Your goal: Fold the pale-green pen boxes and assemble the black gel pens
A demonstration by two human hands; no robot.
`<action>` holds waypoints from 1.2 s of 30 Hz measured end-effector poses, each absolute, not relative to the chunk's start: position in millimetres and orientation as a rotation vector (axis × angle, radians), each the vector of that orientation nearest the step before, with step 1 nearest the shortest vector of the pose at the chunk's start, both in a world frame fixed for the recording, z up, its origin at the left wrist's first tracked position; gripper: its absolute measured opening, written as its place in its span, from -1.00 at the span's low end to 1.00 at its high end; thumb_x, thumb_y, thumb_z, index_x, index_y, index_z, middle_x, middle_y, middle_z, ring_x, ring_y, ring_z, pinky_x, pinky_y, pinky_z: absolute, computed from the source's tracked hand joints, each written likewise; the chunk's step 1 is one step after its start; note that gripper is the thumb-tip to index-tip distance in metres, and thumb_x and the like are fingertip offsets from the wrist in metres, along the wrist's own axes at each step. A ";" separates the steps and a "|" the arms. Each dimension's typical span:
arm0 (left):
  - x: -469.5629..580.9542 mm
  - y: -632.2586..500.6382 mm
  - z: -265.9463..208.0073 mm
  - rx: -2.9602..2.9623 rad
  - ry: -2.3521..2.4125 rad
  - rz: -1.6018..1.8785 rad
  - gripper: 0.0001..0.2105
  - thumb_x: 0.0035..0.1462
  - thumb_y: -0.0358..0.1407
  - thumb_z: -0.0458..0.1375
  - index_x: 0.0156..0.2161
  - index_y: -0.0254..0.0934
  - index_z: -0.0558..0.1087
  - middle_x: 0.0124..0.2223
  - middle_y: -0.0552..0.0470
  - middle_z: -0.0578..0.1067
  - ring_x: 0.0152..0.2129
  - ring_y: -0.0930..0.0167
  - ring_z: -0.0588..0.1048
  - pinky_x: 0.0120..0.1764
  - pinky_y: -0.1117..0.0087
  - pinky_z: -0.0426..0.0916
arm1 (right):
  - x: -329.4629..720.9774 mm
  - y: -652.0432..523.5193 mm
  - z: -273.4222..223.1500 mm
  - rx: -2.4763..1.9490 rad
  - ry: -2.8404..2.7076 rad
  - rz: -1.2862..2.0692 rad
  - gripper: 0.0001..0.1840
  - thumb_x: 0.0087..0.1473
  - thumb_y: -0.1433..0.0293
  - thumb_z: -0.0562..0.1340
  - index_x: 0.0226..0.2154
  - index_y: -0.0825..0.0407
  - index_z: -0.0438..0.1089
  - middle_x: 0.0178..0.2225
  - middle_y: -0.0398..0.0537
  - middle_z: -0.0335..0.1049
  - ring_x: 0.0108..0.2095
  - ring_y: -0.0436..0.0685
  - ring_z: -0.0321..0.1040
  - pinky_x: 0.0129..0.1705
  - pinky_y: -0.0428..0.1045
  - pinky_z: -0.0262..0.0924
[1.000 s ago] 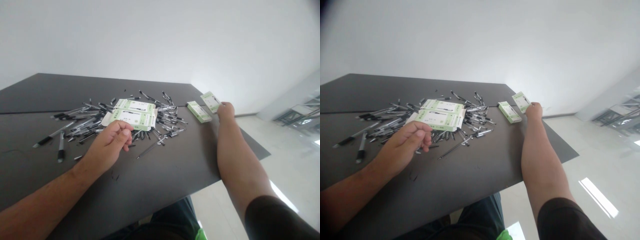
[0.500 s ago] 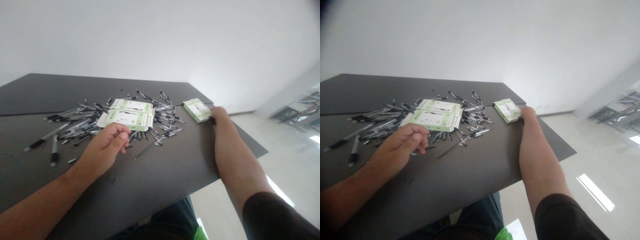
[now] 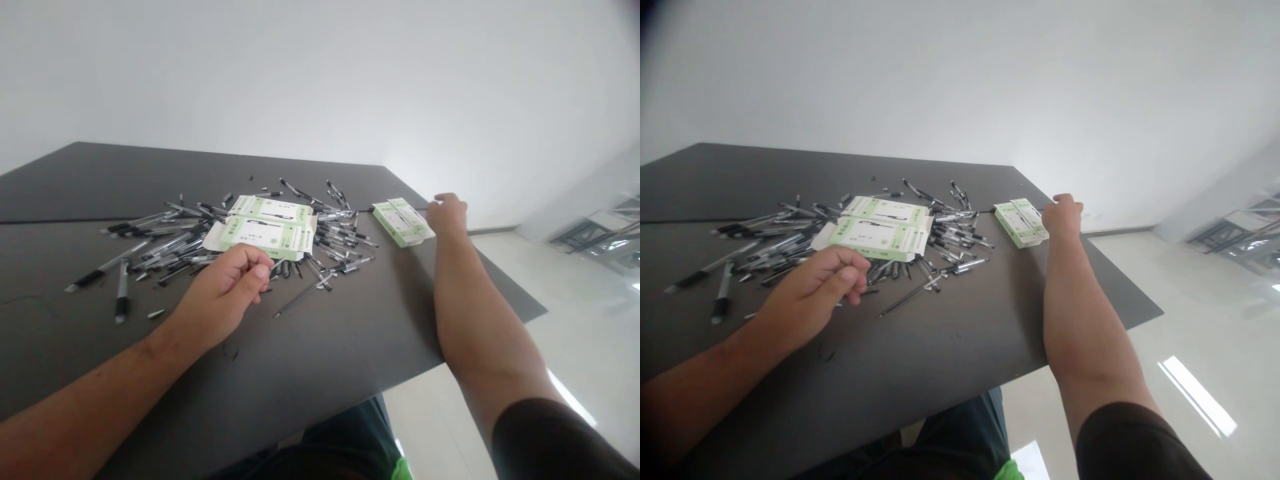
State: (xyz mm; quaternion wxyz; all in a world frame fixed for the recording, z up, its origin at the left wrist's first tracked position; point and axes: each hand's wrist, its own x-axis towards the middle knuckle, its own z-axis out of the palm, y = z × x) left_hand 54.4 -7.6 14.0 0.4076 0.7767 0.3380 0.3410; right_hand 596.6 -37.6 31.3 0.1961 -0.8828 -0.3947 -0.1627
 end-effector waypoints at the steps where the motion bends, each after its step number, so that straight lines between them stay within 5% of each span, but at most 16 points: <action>1: 54.6 -8.5 13.8 1.972 0.840 0.858 -0.69 0.49 0.02 0.16 -0.08 -0.20 0.52 -0.32 0.05 0.60 -0.47 0.33 0.61 -0.37 0.31 0.53 | 585.5 -31.6 34.4 -2.436 -1.097 -0.474 -0.49 0.47 0.35 0.14 0.34 0.12 0.49 0.15 0.39 0.54 0.16 0.40 0.49 0.26 0.32 0.40; 10: 51.5 -6.1 25.3 2.382 0.920 0.885 -0.76 0.43 -0.12 0.13 -0.17 -0.19 0.57 -0.27 -0.02 0.66 -0.32 0.23 0.64 -0.20 0.21 0.51 | 423.3 -8.5 46.5 -1.888 -1.690 -0.249 -0.59 0.32 0.29 0.28 0.13 0.04 0.64 -0.09 0.18 0.71 -0.05 0.39 0.57 0.13 0.25 0.43; 14: 40.6 23.4 23.7 2.616 1.194 0.970 -0.69 0.40 -0.14 0.13 0.01 -0.27 0.64 0.00 -0.23 0.71 0.04 0.02 0.66 0.22 -0.02 0.49 | 377.7 -19.9 44.1 -1.801 -1.952 -0.037 -0.58 0.34 0.28 0.33 0.18 0.00 0.61 -0.07 0.07 0.75 -0.13 0.31 0.61 0.05 0.17 0.43; 17: 32.2 46.8 18.9 2.642 1.396 0.877 -0.57 0.37 -0.17 0.14 0.19 -0.36 0.62 0.17 -0.34 0.68 0.18 -0.07 0.62 0.35 -0.11 0.43 | 360.4 -24.4 40.7 -1.852 -2.032 0.088 -0.53 0.35 0.29 0.35 0.26 -0.02 0.57 -0.07 0.01 0.77 -0.13 0.29 0.64 0.00 0.14 0.42; 27: 28.1 61.1 11.3 2.547 1.621 0.546 -0.51 0.41 -0.19 0.14 0.33 -0.36 0.57 0.26 -0.36 0.68 0.20 -0.12 0.66 0.29 -0.14 0.54 | 346.4 -22.2 29.0 -2.008 -2.018 0.265 -0.51 0.37 0.32 0.34 0.30 -0.07 0.55 0.06 -0.01 0.78 0.03 0.32 0.70 0.10 0.16 0.47; 36: 28.7 57.7 12.0 2.517 1.537 0.611 -0.54 0.40 -0.19 0.14 0.27 -0.31 0.61 0.24 -0.34 0.70 0.18 -0.10 0.67 0.26 -0.13 0.54 | 349.5 -18.9 22.0 -1.850 -1.946 0.388 -0.61 0.31 0.37 0.37 0.17 -0.08 0.62 0.04 0.01 0.79 0.03 0.33 0.71 0.16 0.23 0.49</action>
